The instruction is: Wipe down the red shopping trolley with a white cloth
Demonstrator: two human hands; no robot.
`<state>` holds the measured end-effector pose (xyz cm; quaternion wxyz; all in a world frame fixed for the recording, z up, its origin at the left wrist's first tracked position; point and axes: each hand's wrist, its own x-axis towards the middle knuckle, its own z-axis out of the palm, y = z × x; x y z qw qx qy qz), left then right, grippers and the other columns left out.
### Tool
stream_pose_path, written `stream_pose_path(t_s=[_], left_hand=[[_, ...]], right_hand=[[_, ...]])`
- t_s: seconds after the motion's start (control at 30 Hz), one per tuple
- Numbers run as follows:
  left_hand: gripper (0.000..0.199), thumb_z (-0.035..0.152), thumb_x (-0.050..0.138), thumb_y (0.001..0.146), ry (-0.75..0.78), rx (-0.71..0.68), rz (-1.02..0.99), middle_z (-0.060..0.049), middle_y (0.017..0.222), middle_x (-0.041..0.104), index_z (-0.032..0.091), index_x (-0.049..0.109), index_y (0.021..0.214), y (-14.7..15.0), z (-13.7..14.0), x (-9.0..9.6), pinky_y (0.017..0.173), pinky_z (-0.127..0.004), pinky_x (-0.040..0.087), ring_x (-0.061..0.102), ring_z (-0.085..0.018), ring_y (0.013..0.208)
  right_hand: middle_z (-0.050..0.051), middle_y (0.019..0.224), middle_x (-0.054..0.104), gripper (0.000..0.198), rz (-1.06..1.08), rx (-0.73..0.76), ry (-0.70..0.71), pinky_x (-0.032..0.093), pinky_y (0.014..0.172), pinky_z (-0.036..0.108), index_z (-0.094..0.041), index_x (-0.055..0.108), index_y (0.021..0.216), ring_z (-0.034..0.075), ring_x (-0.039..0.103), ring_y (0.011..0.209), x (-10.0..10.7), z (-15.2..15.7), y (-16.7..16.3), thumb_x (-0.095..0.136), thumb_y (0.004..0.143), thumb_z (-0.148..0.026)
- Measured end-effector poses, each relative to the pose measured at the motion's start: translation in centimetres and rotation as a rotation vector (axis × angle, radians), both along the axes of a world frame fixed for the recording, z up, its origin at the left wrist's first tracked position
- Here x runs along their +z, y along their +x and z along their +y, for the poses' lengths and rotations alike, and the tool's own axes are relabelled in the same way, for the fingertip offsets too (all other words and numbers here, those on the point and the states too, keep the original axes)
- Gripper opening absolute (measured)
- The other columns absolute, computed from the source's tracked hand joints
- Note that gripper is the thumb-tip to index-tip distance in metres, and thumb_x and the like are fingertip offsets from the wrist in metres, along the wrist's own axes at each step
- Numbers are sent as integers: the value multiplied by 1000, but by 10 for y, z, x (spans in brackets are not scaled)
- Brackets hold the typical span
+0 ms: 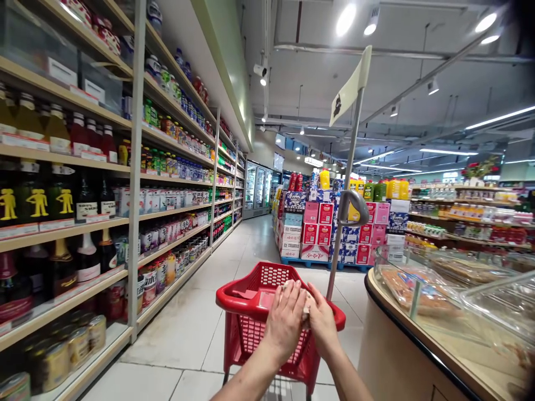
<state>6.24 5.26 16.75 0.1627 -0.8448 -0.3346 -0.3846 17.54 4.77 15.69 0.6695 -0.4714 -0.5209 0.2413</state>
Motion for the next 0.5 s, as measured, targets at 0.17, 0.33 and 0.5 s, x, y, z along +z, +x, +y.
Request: stream_pose_path(t_s=[0.17,0.33,0.5], left_hand=[[16,23,46,76,-153,204,-109,-8,94,64,18,59,84,-43,15,23,86,-41,43,57,-22,92],[30,12,43,72,-258,287,-165,-9,115,56,16,54,99,-64,16,20,94,-38,37,50,-21,105],[38,25,45,77,-237,109,-68,-5,120,53,21,48,115,-32,3,1,104,-47,22,42,-23,115]], right_hand=[[10,116,56,46,-285,-208,37,39,93,38,-15,49,119,21,52,107,-5,-2,10,37,79,-34],[9,101,64,38,-705,-411,48,28,94,47,-16,62,100,24,53,98,-32,-5,26,33,81,-31],[8,96,65,37,-819,-456,95,27,92,44,-17,62,97,22,54,92,-38,-8,22,30,84,-29]])
